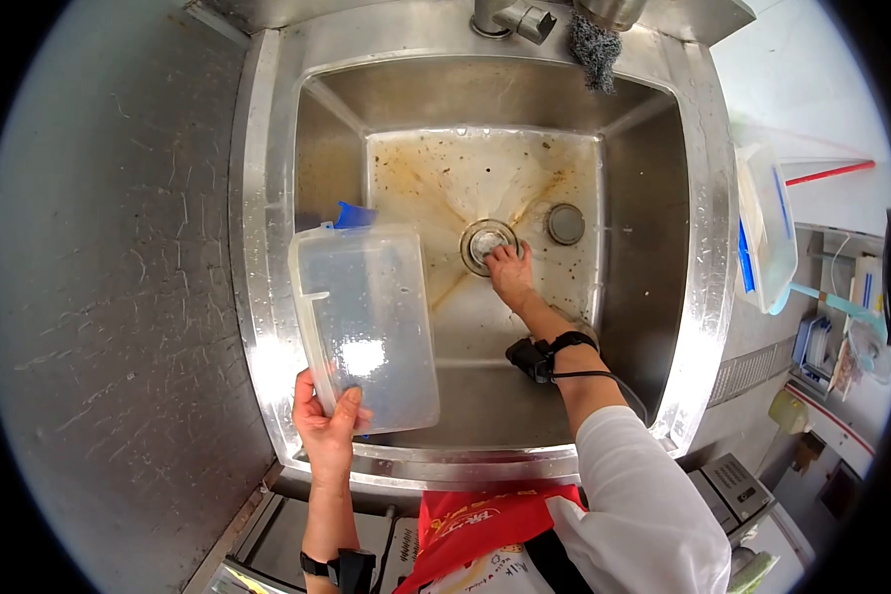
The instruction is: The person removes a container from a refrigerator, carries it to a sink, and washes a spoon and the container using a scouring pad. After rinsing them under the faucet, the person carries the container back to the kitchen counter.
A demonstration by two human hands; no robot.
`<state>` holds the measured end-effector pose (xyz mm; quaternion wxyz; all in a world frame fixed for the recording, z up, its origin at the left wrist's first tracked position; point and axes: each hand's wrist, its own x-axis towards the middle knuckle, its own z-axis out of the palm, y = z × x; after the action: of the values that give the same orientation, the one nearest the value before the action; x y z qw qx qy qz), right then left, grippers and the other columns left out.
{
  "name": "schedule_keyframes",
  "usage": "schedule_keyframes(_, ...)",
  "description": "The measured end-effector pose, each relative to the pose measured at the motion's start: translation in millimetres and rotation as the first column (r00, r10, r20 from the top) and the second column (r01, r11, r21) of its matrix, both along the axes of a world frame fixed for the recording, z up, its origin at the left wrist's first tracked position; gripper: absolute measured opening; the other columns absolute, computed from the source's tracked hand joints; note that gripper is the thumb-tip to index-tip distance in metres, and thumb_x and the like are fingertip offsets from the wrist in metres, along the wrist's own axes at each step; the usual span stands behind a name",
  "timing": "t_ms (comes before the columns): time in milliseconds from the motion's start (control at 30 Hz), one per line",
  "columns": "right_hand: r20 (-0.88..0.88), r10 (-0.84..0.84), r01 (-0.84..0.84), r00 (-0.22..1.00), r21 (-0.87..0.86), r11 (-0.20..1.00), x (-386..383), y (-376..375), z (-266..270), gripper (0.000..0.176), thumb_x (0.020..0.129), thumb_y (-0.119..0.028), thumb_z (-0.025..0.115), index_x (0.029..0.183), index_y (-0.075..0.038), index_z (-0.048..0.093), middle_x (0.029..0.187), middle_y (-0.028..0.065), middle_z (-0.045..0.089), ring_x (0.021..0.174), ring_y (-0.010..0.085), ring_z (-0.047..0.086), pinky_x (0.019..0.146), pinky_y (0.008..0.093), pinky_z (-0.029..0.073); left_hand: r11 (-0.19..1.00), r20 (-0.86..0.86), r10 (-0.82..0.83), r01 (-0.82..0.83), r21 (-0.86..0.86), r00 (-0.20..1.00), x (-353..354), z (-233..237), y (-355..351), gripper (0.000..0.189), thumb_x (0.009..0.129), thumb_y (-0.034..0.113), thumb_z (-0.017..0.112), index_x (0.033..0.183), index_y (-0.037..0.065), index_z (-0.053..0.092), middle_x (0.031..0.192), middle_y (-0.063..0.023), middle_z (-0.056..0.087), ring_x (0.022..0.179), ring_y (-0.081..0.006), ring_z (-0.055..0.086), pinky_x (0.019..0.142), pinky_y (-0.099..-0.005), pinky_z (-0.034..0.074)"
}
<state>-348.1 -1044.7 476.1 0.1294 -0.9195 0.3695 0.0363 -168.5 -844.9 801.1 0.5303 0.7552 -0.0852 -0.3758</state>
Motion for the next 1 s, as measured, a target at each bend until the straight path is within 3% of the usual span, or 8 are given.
schedule_keyframes(67, 0.001, -0.003, 0.003, 1.0, -0.014, 1.0, 0.8, 0.5, 0.3, 0.018, 0.077, -0.013, 0.052, 0.092, -0.015, 0.061, 0.101, 0.0008, 0.054, 0.106, 0.0188, 0.046, 0.101, 0.0542, 0.022, 1.0, 0.029, 0.013, -0.013, 0.0, 0.999, -1.7, -1.5, -1.9, 0.034, 0.079, 0.01, 0.067, 0.108, 0.007, 0.05, 0.064, 0.0013, 0.056, 0.046, -0.0074, 0.052, 0.038, -0.018, 0.036)
schedule_keyframes(167, 0.034, -0.014, 0.016, 0.999, -0.047, 0.999, -0.1, 1.3, -2.4, 0.016, 0.075, -0.012, 0.056, 0.089, -0.014, 0.063, 0.099, 0.0012, 0.054, 0.104, 0.0194, 0.047, 0.099, 0.0513, 0.024, 1.0, 0.023, 0.003, -0.003, -0.013, 1.0, -0.9, -1.5, -1.4, 0.035, 0.078, 0.011, 0.068, 0.108, 0.008, 0.05, 0.064, 0.0015, 0.055, 0.046, -0.0072, 0.052, 0.038, -0.0179, 0.036)
schedule_keyframes(333, 0.15, -0.03, 0.042, 0.988, -0.075, 0.996, -2.6, -2.2, -5.5, 0.009, 0.073, -0.013, 0.058, 0.08, -0.014, 0.064, 0.095, 0.002, 0.053, 0.1, 0.0197, 0.048, 0.098, 0.0491, 0.026, 1.0, 0.002, -0.01, 0.01, -0.015, 1.0, 0.9, -1.0, 0.0, 0.035, 0.078, 0.007, 0.067, 0.109, 0.007, 0.049, 0.068, 0.0, 0.057, 0.05, -0.0076, 0.054, 0.042, -0.018, 0.04)
schedule_keyframes(533, 0.154, -0.05, 0.063, 0.987, -0.081, 0.995, -5.4, -4.3, -1.6, 0.009, 0.072, -0.015, 0.06, 0.079, -0.016, 0.065, 0.095, 0.0007, 0.053, 0.099, 0.0185, 0.048, 0.086, 0.0423, 0.033, 1.0, 0.0, -0.014, 0.014, -0.012, 1.0, 1.6, -1.4, 0.3, 0.035, 0.078, 0.005, 0.066, 0.109, 0.006, 0.049, 0.07, -0.0008, 0.057, 0.051, -0.0078, 0.055, 0.043, -0.0183, 0.042)
schedule_keyframes(733, 0.028, -0.167, 0.165, 0.986, 0.051, 0.985, -8.3, -1.1, 3.1, 0.009, 0.074, -0.02, 0.061, 0.082, -0.021, 0.064, 0.079, 0.0007, 0.061, 0.08, 0.0169, 0.057, 0.074, 0.0362, 0.036, 1.0, 0.006, -0.019, 0.019, -0.019, 1.0, 2.6, -1.6, 0.9, 0.035, 0.078, 0.005, 0.066, 0.109, 0.006, 0.049, 0.069, -0.0008, 0.057, 0.051, -0.0077, 0.054, 0.042, -0.0181, 0.041)
schedule_keyframes(833, 0.196, -0.245, 0.227, 0.949, 0.113, 0.967, -10.7, 1.6, 5.3, 0.01, 0.078, -0.02, 0.06, 0.087, -0.02, 0.062, 0.073, 0.0021, 0.064, 0.071, 0.0195, 0.06, 0.07, 0.0356, 0.04, 1.0, 0.003, -0.014, 0.014, -0.02, 1.0, 2.5, -1.9, 0.8, 0.036, 0.078, 0.005, 0.066, 0.11, 0.006, 0.049, 0.069, -0.0008, 0.057, 0.051, -0.0079, 0.055, 0.043, -0.0182, 0.041)
schedule_keyframes(1000, 0.22, -0.392, 0.305, 0.894, 0.345, 0.888, -10.8, 4.1, 18.0, 0.011, 0.081, -0.017, 0.057, 0.092, -0.015, 0.059, 0.078, 0.0062, 0.064, 0.072, 0.0255, 0.061, 0.064, 0.0365, 0.046, 0.999, -0.004, -0.008, 0.008, -0.032, 1.0, 1.8, -2.3, 1.1, 0.035, 0.078, 0.005, 0.066, 0.109, 0.007, 0.05, 0.07, -0.001, 0.058, 0.052, -0.0081, 0.055, 0.043, -0.0183, 0.041)
